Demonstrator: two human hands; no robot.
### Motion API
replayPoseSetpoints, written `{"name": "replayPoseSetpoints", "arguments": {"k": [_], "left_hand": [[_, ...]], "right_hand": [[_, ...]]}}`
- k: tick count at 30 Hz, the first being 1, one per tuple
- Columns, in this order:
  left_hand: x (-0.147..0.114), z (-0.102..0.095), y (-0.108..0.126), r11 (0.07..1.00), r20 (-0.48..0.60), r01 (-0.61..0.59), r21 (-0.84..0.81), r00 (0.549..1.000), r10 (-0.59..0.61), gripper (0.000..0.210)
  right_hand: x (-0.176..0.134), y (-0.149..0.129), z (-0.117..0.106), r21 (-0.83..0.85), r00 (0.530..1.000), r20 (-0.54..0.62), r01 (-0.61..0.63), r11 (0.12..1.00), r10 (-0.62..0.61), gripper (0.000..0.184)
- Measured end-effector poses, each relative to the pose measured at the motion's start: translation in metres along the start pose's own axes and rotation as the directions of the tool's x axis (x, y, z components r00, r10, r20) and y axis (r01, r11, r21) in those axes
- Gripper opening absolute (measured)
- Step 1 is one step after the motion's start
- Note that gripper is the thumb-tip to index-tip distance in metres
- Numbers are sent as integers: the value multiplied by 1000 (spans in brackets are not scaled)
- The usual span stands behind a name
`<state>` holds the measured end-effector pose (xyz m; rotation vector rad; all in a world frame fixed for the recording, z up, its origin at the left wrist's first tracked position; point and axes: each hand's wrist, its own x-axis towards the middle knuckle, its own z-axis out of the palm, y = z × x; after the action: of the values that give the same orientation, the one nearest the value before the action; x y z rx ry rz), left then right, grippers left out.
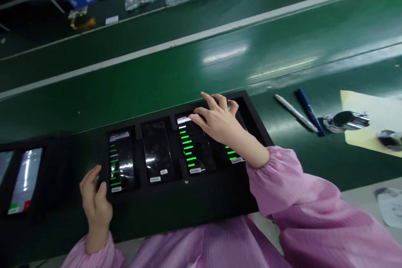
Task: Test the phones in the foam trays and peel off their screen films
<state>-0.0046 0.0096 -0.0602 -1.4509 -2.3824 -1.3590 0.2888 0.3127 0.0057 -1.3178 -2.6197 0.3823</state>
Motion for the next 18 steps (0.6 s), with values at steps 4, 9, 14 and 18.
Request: {"name": "replayPoseSetpoints", "arguments": {"k": [4,9,14,18], "left_hand": [[0,0,1,1000,-8,-3,-2,1000,3,43],[1,1,2,1000,-14,-12,1,1000,12,43],[1,1,2,1000,-21,-25,-2,999,25,43],[1,1,0,1000,-29,-30,2,999,30,43]], "right_hand": [[3,0,-5,98,1000,17,-24,995,23,44],[-27,6,-22,581,995,62,31,813,-82,70],[-57,2,-15,940,953,233,-169,295,-195,109],[-61,-3,-5,950,970,192,-146,277,-148,119]]}}
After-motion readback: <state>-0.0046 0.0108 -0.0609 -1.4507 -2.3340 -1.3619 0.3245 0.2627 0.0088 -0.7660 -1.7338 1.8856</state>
